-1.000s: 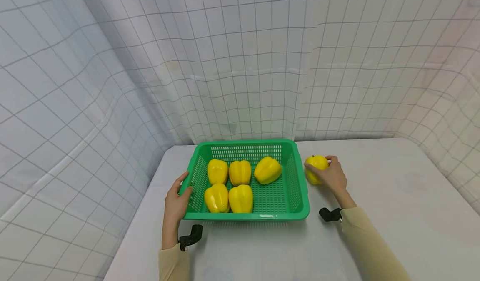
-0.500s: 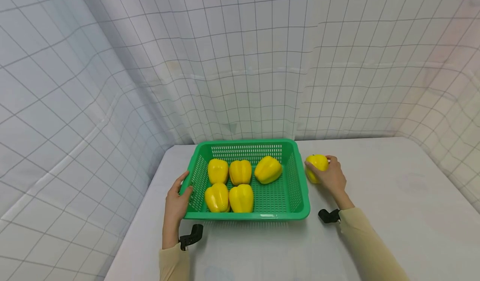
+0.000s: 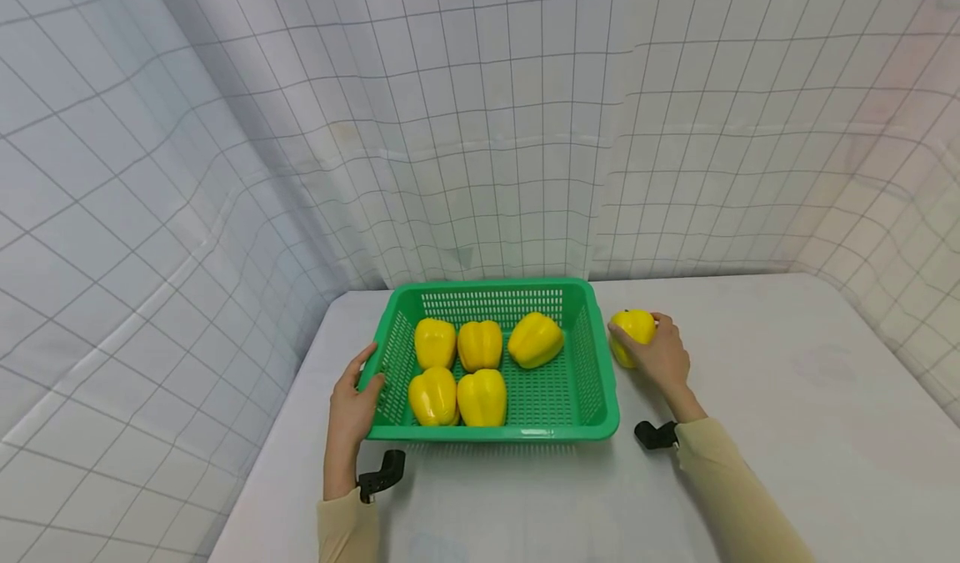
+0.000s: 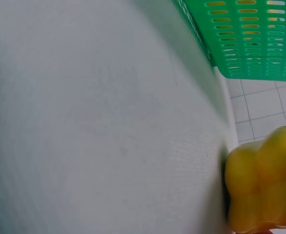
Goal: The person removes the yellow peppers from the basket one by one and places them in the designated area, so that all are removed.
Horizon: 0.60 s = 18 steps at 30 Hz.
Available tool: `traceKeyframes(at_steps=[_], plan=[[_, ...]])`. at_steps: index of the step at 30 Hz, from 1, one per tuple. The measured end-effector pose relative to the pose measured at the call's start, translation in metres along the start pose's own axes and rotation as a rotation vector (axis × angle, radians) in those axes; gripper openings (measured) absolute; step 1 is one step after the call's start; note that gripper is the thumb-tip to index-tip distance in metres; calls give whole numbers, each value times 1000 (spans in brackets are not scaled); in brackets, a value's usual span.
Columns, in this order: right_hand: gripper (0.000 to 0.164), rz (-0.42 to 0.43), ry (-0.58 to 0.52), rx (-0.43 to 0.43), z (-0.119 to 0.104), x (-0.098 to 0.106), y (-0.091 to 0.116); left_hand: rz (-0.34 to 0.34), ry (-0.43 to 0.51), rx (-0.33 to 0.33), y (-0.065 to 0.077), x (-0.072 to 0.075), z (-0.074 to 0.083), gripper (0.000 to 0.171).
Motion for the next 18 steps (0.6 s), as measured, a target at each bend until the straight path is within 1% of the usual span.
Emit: traceKeyframes(at_steps=[5, 10, 14, 18], plan=[[97, 12, 9, 10, -1, -1, 0, -3, 7, 10, 0, 0, -1, 48], [98, -24, 1, 32, -2, -1, 0, -1, 0, 19, 0, 0, -2, 48], [97, -66, -46, 71, -4, 0, 1, 2, -5, 14, 0, 0, -2, 48], [95, -89, -123, 105, -3, 2, 2, 4, -5, 13, 1, 1, -2, 48]])
Point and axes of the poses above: each hand's wrist, its own y-axis away from the middle knuckle, its own x-axis out of the back of the hand, z = x × y, the point moved 10 cm from there along -y, towards the middle knuckle, and after that the axes turned 10 degrees about y, right-handed, at the moved point
